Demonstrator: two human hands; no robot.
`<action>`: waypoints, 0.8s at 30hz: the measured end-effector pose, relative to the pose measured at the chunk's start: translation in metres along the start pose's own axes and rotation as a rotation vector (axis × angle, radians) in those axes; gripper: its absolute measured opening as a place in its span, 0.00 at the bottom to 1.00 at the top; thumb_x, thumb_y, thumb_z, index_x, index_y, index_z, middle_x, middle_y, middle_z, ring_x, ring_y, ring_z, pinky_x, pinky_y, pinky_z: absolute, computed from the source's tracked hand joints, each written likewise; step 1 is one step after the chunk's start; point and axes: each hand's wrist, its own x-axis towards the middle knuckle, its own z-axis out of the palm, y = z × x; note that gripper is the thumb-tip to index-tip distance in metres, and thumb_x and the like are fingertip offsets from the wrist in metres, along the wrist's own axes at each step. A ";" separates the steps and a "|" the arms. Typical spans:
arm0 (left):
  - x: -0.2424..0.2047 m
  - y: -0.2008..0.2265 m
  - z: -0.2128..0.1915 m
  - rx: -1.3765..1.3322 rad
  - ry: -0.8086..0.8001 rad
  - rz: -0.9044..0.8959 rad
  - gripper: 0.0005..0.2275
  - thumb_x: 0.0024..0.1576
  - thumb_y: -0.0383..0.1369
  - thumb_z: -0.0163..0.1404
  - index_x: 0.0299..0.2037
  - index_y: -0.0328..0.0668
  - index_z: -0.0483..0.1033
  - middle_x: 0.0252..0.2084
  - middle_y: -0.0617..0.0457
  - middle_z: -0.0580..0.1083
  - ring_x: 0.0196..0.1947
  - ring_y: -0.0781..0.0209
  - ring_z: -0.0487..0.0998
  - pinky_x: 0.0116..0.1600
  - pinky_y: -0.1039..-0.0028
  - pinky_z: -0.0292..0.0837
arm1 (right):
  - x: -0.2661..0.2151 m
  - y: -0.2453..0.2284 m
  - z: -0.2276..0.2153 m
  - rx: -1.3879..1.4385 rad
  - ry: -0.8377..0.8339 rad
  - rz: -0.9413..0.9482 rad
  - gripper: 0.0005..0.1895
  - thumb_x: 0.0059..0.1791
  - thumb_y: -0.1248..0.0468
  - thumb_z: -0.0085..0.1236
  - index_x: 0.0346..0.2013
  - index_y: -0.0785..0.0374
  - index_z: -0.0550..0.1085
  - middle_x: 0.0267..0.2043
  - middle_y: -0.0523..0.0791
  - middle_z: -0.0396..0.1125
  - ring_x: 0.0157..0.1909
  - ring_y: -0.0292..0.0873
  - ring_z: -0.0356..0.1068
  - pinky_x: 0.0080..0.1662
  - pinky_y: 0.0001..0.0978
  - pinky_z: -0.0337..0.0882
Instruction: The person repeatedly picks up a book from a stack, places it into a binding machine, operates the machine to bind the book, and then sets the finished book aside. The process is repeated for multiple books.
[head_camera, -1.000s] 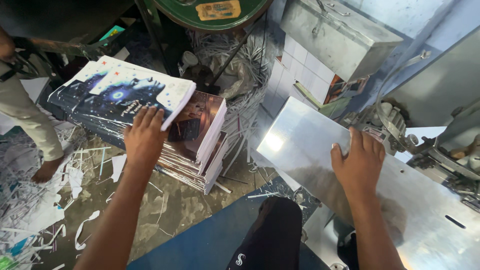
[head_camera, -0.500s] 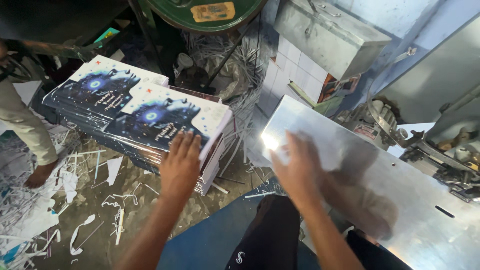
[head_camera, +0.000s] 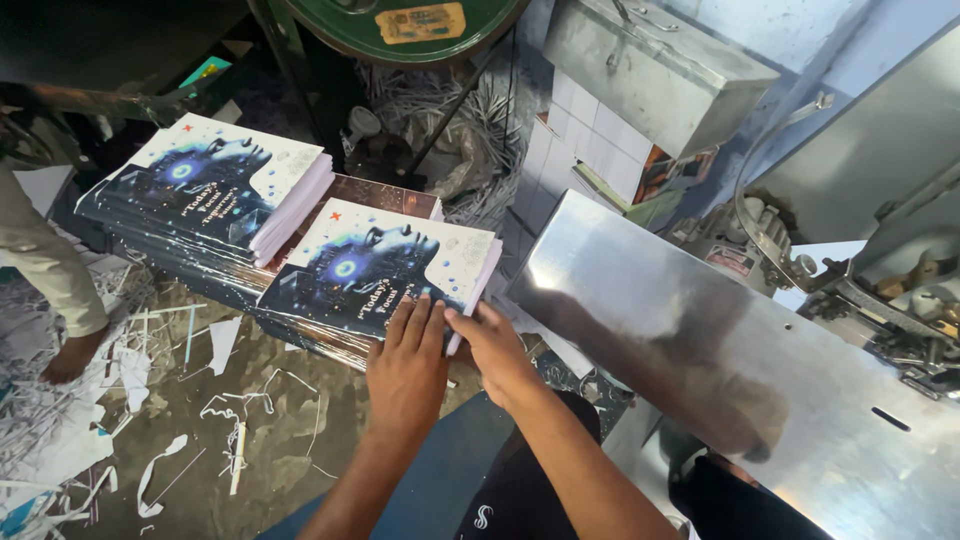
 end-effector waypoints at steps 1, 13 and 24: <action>0.001 -0.001 -0.003 -0.073 0.005 0.015 0.25 0.51 0.33 0.55 0.61 0.37 0.71 0.62 0.47 0.72 0.66 0.48 0.68 0.53 0.53 0.73 | 0.004 0.002 -0.001 -0.023 0.034 0.008 0.16 0.51 0.64 0.57 0.53 0.65 0.75 0.45 0.44 0.74 0.44 0.37 0.73 0.44 0.32 0.74; 0.112 -0.108 0.059 -0.319 0.058 0.096 0.20 0.55 0.30 0.52 0.58 0.33 0.74 0.59 0.38 0.74 0.63 0.36 0.69 0.64 0.49 0.66 | 0.004 -0.032 -0.025 -0.114 0.110 0.150 0.24 0.52 0.65 0.51 0.64 0.57 0.68 0.54 0.46 0.68 0.51 0.47 0.72 0.41 0.52 0.82; 0.170 -0.150 0.109 -0.393 -0.378 -0.092 0.25 0.41 0.39 0.62 0.52 0.53 0.78 0.56 0.52 0.73 0.63 0.48 0.68 0.66 0.46 0.56 | 0.005 -0.036 -0.041 -0.160 0.138 0.153 0.29 0.52 0.64 0.51 0.69 0.56 0.62 0.52 0.47 0.69 0.54 0.47 0.72 0.42 0.49 0.83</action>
